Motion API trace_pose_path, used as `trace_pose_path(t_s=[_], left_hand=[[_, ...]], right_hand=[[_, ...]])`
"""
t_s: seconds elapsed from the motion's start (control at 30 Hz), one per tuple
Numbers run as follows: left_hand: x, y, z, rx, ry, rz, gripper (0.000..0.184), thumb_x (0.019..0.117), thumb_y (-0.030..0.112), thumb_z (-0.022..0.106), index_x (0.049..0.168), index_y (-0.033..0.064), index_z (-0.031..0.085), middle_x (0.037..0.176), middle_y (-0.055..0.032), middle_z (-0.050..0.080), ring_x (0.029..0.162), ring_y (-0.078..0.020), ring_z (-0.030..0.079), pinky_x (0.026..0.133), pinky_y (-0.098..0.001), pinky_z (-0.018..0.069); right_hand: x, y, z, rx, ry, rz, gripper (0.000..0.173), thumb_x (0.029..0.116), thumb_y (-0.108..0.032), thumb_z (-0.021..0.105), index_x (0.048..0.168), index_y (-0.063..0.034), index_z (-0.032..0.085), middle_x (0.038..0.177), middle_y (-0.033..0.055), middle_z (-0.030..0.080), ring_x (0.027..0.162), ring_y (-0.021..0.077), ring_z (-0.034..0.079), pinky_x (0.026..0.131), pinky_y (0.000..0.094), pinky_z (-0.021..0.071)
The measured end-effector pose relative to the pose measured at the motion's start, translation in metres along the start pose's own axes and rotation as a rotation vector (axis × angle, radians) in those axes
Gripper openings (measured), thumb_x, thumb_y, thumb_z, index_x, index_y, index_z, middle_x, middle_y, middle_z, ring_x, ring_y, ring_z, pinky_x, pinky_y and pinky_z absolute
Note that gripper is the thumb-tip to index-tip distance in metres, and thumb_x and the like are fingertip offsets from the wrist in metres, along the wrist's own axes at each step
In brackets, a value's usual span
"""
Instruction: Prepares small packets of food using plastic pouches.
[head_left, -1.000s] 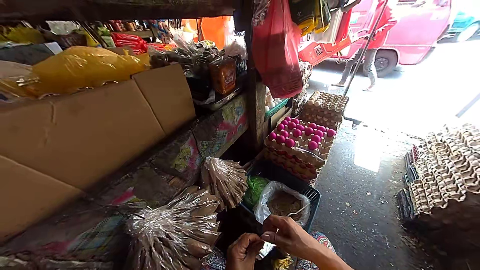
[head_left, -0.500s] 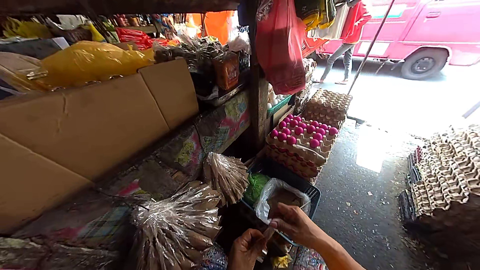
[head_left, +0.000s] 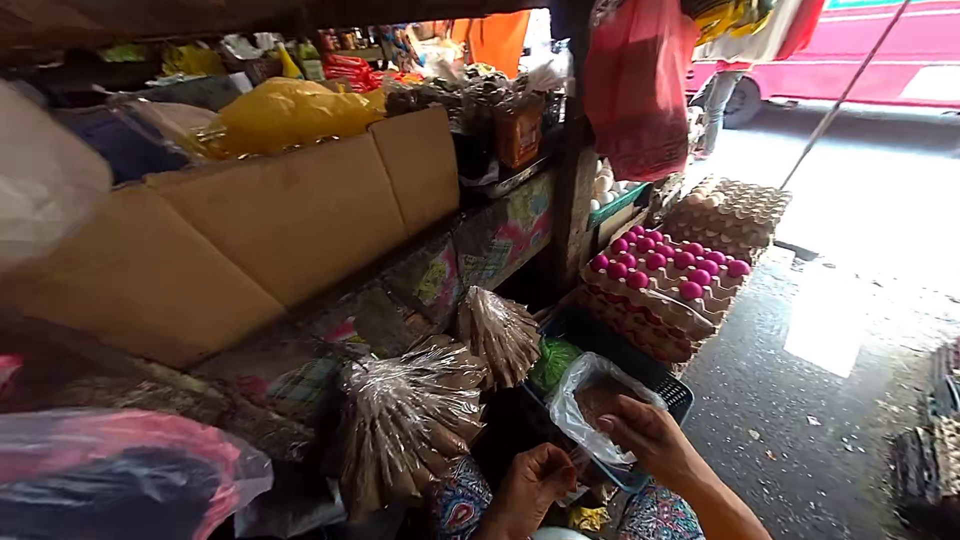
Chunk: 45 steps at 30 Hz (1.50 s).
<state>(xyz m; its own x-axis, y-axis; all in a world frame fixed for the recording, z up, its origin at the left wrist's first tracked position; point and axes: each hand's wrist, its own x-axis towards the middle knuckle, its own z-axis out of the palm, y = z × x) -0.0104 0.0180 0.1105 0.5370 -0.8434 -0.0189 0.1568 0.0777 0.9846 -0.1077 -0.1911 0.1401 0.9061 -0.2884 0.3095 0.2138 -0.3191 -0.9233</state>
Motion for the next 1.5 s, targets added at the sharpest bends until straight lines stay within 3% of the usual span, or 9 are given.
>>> trace_pose_path(t_s=[0.33, 0.43, 0.53, 0.7, 0.8, 1.03, 1.33, 1.43, 1.5], left_hand=[[0.0, -0.008, -0.003, 0.012, -0.015, 0.014, 0.025, 0.1048, 0.014, 0.047, 0.084, 0.0148, 0.062, 0.072, 0.0153, 0.058, 0.067, 0.0056, 0.054, 0.066, -0.0147, 0.0466], [0.0, -0.002, -0.011, 0.128, -0.062, -0.055, 0.033, 0.1074, 0.018, 0.043, 0.114, -0.0014, 0.068, 0.111, -0.0032, 0.069, 0.105, -0.0056, 0.064, 0.098, -0.028, 0.0514], [0.003, 0.003, -0.011, 0.184, -0.175, -0.03, 0.052, 0.1073, 0.023, 0.041, 0.149, -0.0084, 0.042, 0.154, -0.0198, 0.045, 0.142, -0.0172, 0.045, 0.119, -0.0356, 0.0365], [0.006, -0.01, 0.012, 0.162, -0.065, 0.129, 0.033, 0.1057, 0.017, 0.047, 0.122, -0.0098, 0.059, 0.107, -0.0034, 0.067, 0.096, -0.0006, 0.063, 0.091, -0.0234, 0.0536], [0.005, -0.016, 0.021, 0.228, 0.04, 0.177, 0.028, 0.1082, 0.016, 0.045, 0.108, -0.0042, 0.065, 0.081, 0.0066, 0.061, 0.071, 0.0046, 0.054, 0.069, -0.0155, 0.0481], [-0.002, -0.012, 0.009, 0.404, 0.039, 0.308, 0.03, 0.1088, 0.018, 0.045, 0.096, -0.0008, 0.064, 0.081, 0.0018, 0.06, 0.071, 0.0056, 0.051, 0.067, -0.0111, 0.0431], [-0.048, -0.027, -0.038, 0.745, 0.142, 0.123, 0.029, 0.1063, 0.017, 0.049, 0.111, -0.0035, 0.069, 0.1, -0.0152, 0.07, 0.093, -0.0193, 0.067, 0.088, -0.0353, 0.0545], [-0.061, -0.016, -0.03, 0.698, 0.098, 0.05, 0.042, 0.1042, 0.017, 0.054, 0.138, -0.0065, 0.057, 0.137, -0.0232, 0.061, 0.13, -0.0313, 0.058, 0.113, -0.0454, 0.044], [-0.067, -0.008, -0.018, 0.664, 0.118, 0.096, 0.044, 0.103, 0.013, 0.057, 0.141, -0.0083, 0.054, 0.143, -0.0254, 0.057, 0.136, -0.0336, 0.053, 0.117, -0.0448, 0.0392]], right_hand=[[0.008, 0.002, 0.008, -0.021, 0.012, -0.125, 0.028, 0.101, -0.03, 0.062, 0.085, -0.0075, 0.068, 0.067, -0.0101, 0.059, 0.06, -0.0091, 0.052, 0.057, 0.0094, 0.0446], [0.005, 0.003, 0.013, -0.269, 0.0, -0.142, 0.035, 0.0995, -0.033, 0.064, 0.082, -0.0035, 0.07, 0.068, 0.0011, 0.063, 0.061, 0.004, 0.058, 0.058, 0.023, 0.0499], [-0.001, 0.008, 0.026, -0.449, -0.075, -0.158, 0.031, 0.098, -0.028, 0.065, 0.082, -0.0027, 0.07, 0.073, 0.0098, 0.068, 0.066, 0.0222, 0.068, 0.06, 0.0439, 0.0565], [-0.007, 0.014, 0.039, -0.457, -0.049, -0.226, 0.024, 0.0966, -0.021, 0.06, 0.081, -0.0052, 0.069, 0.07, 0.0074, 0.066, 0.063, 0.0195, 0.067, 0.055, 0.039, 0.0548], [-0.006, 0.014, 0.031, -0.379, -0.022, -0.233, 0.034, 0.101, -0.029, 0.058, 0.078, -0.0046, 0.066, 0.065, 0.0056, 0.06, 0.059, 0.0137, 0.06, 0.054, 0.0304, 0.0488], [-0.002, 0.005, 0.006, -0.149, -0.029, -0.217, 0.038, 0.1039, -0.032, 0.06, 0.081, -0.0017, 0.067, 0.065, -0.0002, 0.057, 0.059, -0.0021, 0.05, 0.056, 0.0141, 0.0408], [0.003, 0.007, -0.018, -0.119, 0.059, -0.185, 0.033, 0.1034, -0.031, 0.06, 0.082, -0.0066, 0.067, 0.066, -0.008, 0.057, 0.061, -0.0089, 0.05, 0.058, 0.0092, 0.0419], [-0.004, 0.005, -0.01, -0.343, -0.125, -0.06, 0.034, 0.0992, -0.031, 0.061, 0.082, -0.0031, 0.069, 0.067, 0.0033, 0.062, 0.06, 0.0096, 0.059, 0.057, 0.0311, 0.0515], [0.0, -0.005, 0.013, -0.355, -0.39, 0.021, 0.027, 0.0979, -0.017, 0.064, 0.092, 0.008, 0.072, 0.078, 0.0194, 0.07, 0.07, 0.0308, 0.069, 0.069, 0.0533, 0.0568]])
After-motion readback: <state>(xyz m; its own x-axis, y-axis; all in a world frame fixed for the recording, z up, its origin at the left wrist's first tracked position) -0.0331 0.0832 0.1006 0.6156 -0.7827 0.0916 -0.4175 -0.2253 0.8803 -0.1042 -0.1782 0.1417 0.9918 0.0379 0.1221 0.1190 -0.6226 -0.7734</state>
